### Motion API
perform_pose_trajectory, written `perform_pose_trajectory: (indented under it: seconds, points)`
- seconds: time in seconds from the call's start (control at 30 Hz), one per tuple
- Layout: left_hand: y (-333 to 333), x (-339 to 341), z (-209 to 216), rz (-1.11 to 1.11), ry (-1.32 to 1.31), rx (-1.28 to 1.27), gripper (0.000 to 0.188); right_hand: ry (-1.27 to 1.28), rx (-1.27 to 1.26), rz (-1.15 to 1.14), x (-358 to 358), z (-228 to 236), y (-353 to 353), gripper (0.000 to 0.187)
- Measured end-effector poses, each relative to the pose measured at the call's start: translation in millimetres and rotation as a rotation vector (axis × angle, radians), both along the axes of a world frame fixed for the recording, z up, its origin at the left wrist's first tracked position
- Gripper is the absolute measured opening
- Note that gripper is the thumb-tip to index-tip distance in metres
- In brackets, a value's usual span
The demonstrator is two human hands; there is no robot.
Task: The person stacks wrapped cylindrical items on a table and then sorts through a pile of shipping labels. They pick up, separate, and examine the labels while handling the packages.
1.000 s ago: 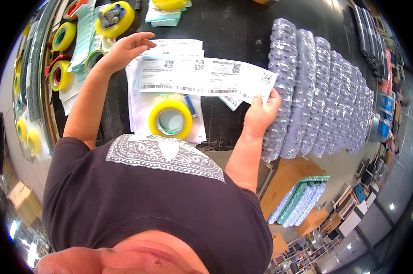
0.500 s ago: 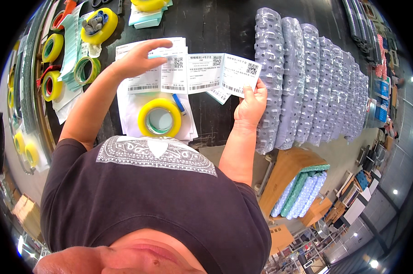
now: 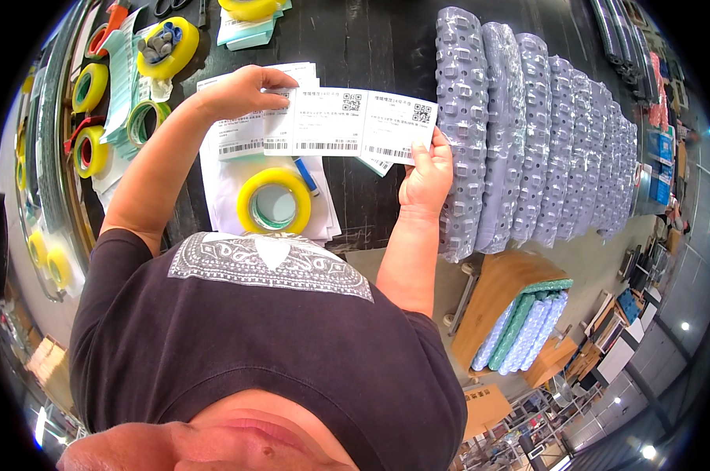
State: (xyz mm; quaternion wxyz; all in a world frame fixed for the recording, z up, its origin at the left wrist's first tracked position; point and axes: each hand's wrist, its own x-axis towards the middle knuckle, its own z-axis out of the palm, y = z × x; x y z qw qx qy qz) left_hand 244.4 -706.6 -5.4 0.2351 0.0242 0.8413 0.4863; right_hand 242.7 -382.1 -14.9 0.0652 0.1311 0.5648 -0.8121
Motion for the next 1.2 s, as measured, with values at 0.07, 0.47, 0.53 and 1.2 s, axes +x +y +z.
perform_pose_trajectory:
  seconds: [0.07,0.47,0.53,1.2]
  points:
    - [-5,0,-2,-0.004,0.005,0.008,0.038,0.0,-0.001,0.015,0,-1,-2,0.035]
    - [-10,0,1,0.008,-0.023,-0.053,0.039,-0.037,-0.077,0.035,0,-1,-1,0.04]
    - [-9,0,2,0.011,-0.031,-0.066,0.039,-0.021,-0.111,0.041,0,-2,0,0.041]
    - [15,-3,20,-0.095,-0.019,-0.056,0.036,0.562,0.355,0.58,-20,29,-34,0.027]
